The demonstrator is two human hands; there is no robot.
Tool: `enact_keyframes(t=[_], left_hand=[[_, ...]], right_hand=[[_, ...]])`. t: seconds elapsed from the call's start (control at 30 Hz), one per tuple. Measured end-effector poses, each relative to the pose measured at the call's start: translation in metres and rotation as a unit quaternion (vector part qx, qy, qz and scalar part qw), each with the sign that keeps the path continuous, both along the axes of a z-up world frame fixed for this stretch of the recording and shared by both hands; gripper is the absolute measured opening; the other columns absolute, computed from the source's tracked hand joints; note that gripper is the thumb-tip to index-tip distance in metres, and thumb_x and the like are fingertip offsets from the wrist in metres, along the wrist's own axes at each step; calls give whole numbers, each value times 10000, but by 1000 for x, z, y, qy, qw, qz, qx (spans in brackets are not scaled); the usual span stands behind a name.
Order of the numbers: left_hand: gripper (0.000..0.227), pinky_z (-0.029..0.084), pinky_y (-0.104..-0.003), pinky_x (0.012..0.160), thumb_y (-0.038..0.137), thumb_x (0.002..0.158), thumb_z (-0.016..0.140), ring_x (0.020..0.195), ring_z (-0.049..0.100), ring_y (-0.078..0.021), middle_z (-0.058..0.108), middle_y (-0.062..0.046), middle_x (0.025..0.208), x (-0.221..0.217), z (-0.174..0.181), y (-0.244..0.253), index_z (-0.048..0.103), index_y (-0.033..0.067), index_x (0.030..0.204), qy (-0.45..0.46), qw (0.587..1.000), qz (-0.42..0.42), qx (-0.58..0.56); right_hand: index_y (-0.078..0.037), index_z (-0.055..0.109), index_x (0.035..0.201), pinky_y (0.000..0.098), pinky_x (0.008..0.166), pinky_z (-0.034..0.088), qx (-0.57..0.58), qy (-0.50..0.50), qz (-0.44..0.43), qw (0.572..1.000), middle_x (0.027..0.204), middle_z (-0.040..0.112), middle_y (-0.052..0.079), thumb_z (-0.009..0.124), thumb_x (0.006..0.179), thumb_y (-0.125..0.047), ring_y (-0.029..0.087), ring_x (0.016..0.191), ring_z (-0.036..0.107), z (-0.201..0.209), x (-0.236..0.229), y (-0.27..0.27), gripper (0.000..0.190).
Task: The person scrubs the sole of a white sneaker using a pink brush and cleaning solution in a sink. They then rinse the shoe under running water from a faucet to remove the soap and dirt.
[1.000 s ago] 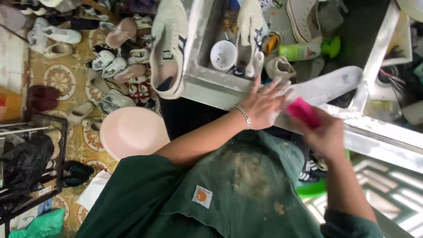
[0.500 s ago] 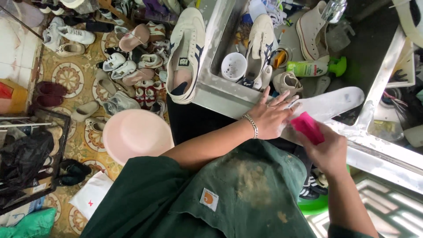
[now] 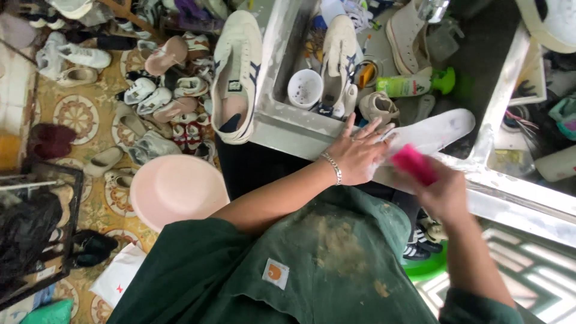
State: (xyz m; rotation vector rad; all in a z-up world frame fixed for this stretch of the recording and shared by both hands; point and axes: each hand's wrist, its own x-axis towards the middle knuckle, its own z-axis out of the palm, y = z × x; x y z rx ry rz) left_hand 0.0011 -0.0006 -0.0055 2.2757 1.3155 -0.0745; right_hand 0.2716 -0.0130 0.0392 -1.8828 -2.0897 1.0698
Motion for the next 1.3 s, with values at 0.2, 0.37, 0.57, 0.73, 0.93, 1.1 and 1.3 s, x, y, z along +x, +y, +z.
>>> enact_keyframes(t=[0.2, 0.37, 0.57, 0.73, 0.93, 1.1, 1.3], left_hand=[[756, 24, -901, 1453, 405, 1264, 408, 1925, 93, -360, 215, -65, 2078, -3, 4, 0, 205, 218, 1968, -20, 1000, 6, -20], [627, -13, -860, 1499, 330, 1256, 510, 1948, 139, -341, 282, -28, 2087, 0, -8, -9, 528, 254, 1878, -58, 997, 51, -4], [622, 11, -863, 1493, 352, 1255, 507, 1940, 168, -342, 334, -26, 2069, 0, -4, -8, 550, 269, 1869, -68, 996, 58, -13], [703, 61, -877, 1483, 308, 1238, 564, 1923, 246, -364, 414, -50, 2040, 0, -9, -8, 464, 246, 1931, -93, 995, 45, 2], [758, 49, -866, 1470, 296, 1206, 581, 1912, 246, -386, 445, -81, 2024, -4, -5, -8, 427, 203, 1942, -96, 995, 32, 7], [783, -51, -827, 1477, 244, 1184, 593, 1930, 136, -331, 367, -49, 2056, -4, 9, -7, 425, 200, 1948, -66, 996, 48, -33], [756, -47, -828, 1472, 283, 1223, 591, 1914, 238, -343, 511, -84, 1984, -8, 2, -3, 408, 211, 1953, -101, 993, 36, -40]], right_hand=[[-213, 955, 1507, 519, 848, 688, 156, -165, -55, 972, 973, 899, 120, 858, 1127, -881, 358, 898, 888, -30, 46, 20, 775], [-44, 972, 1339, 583, 793, 687, 215, -23, 4, 976, 921, 863, 270, 1150, 950, -556, 568, 942, 873, -46, 42, 4, 667], [-55, 957, 1332, 664, 796, 653, 177, 7, 2, 984, 917, 852, 332, 1050, 1015, -521, 638, 954, 842, 2, -5, -8, 571], [-68, 949, 1462, 571, 736, 658, 294, -138, 16, 946, 947, 856, 256, 1087, 1059, -645, 547, 899, 871, -52, 56, 26, 717], [-50, 925, 1365, 621, 874, 694, 136, -5, -23, 990, 1033, 901, 278, 1046, 1025, -489, 569, 1023, 882, -17, 38, 9, 568], [-112, 948, 1304, 562, 833, 698, 181, 57, 7, 982, 1149, 965, 152, 1118, 847, -406, 531, 1039, 892, -14, -6, -23, 569], [-57, 950, 1348, 596, 818, 719, 190, 6, -45, 981, 1024, 923, 264, 1045, 1024, -484, 558, 979, 893, -6, -5, -8, 544]])
